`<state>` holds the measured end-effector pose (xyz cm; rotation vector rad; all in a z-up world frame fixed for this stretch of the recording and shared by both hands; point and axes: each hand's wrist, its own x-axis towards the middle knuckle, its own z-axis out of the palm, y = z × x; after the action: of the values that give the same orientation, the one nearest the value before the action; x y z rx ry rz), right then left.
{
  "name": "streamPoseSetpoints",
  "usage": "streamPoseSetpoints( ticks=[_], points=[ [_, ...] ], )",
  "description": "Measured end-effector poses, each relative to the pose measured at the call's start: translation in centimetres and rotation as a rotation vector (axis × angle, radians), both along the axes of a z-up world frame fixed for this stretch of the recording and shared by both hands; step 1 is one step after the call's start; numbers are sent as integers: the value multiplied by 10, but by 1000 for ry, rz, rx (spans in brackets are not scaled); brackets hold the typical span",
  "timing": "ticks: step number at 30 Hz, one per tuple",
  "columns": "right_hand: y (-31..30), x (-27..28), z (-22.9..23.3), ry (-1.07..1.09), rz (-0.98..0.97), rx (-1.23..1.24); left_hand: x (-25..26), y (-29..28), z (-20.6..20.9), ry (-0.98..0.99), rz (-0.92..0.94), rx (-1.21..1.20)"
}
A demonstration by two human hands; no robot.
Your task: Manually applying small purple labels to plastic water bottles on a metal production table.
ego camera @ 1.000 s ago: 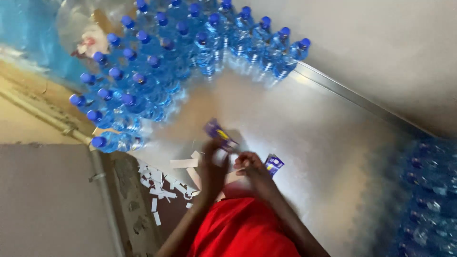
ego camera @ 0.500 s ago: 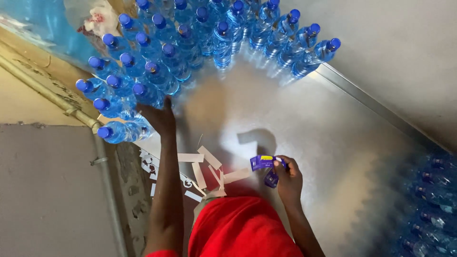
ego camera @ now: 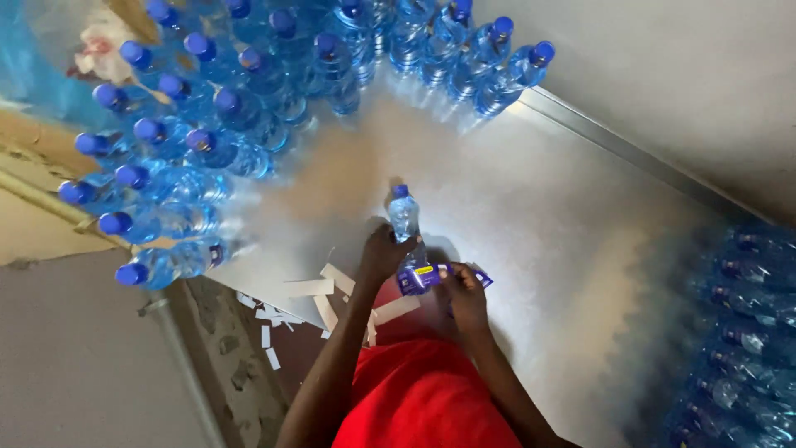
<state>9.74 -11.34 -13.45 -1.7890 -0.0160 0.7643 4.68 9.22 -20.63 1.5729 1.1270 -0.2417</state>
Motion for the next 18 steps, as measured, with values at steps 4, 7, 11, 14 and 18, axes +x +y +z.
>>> streamPoseSetpoints(
  ticks=[4,7,11,14,18],
  points=[
    [6,-1,0,61,-64,-26,-13,-8,34,-68,12,-132],
    [13,-1,1,72,-52,-106,-29,-15,76,-351,431,-398],
    [13,-5,11,120,-35,-213,-39,-37,114,-223,383,-321],
    [16,-3,12,72,-8,-216,-43,-52,111,-148,467,-259],
    [20,1,3,-52,12,-191,-39,-52,118,-239,575,-314]
  ],
)
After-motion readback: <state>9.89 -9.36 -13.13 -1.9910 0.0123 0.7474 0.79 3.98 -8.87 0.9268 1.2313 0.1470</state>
